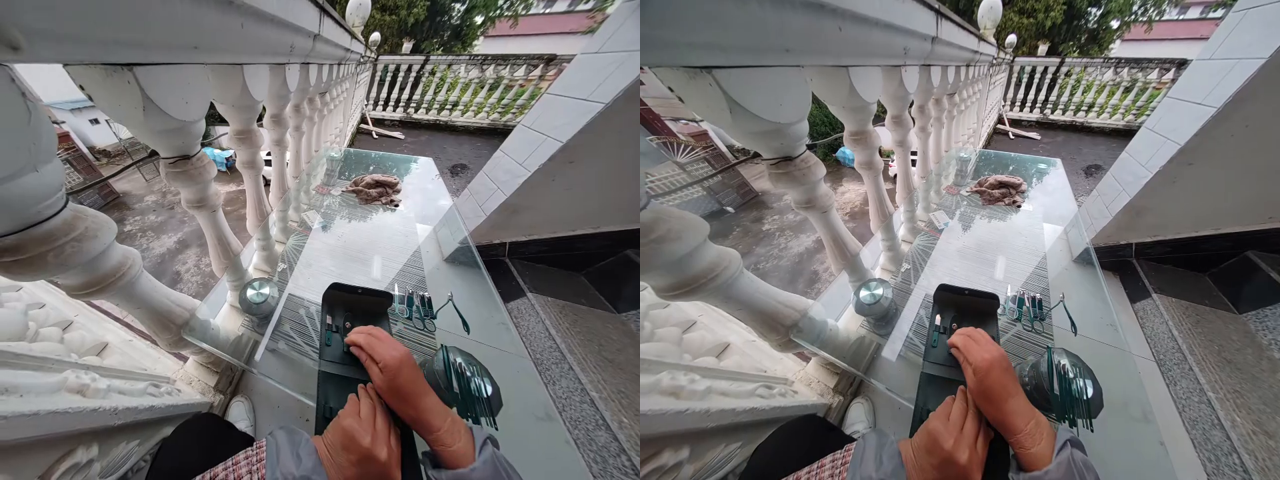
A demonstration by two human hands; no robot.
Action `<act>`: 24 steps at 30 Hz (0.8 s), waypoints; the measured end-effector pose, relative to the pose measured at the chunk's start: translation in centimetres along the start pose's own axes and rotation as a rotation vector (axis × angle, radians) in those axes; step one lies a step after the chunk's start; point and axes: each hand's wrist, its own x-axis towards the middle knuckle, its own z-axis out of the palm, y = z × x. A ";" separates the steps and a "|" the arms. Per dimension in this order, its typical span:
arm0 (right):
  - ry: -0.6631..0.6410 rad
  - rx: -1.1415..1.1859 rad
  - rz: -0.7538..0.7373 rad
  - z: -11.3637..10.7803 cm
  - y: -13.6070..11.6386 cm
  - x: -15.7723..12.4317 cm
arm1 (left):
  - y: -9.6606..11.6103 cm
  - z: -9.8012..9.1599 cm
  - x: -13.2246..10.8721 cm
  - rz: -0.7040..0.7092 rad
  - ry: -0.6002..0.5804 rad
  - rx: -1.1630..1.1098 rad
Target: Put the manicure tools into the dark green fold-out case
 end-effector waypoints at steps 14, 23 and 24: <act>-0.057 -0.244 0.040 2.6 -1.5 1.6 | 0.3 0.4 0.0 -0.011 0.036 -0.085; 0.014 -0.301 0.059 3.5 -1.0 1.8 | 0.4 0.4 0.0 -0.009 0.033 -0.086; 0.025 -0.290 0.059 3.5 -1.0 1.8 | 0.4 0.3 0.0 -0.007 0.014 -0.084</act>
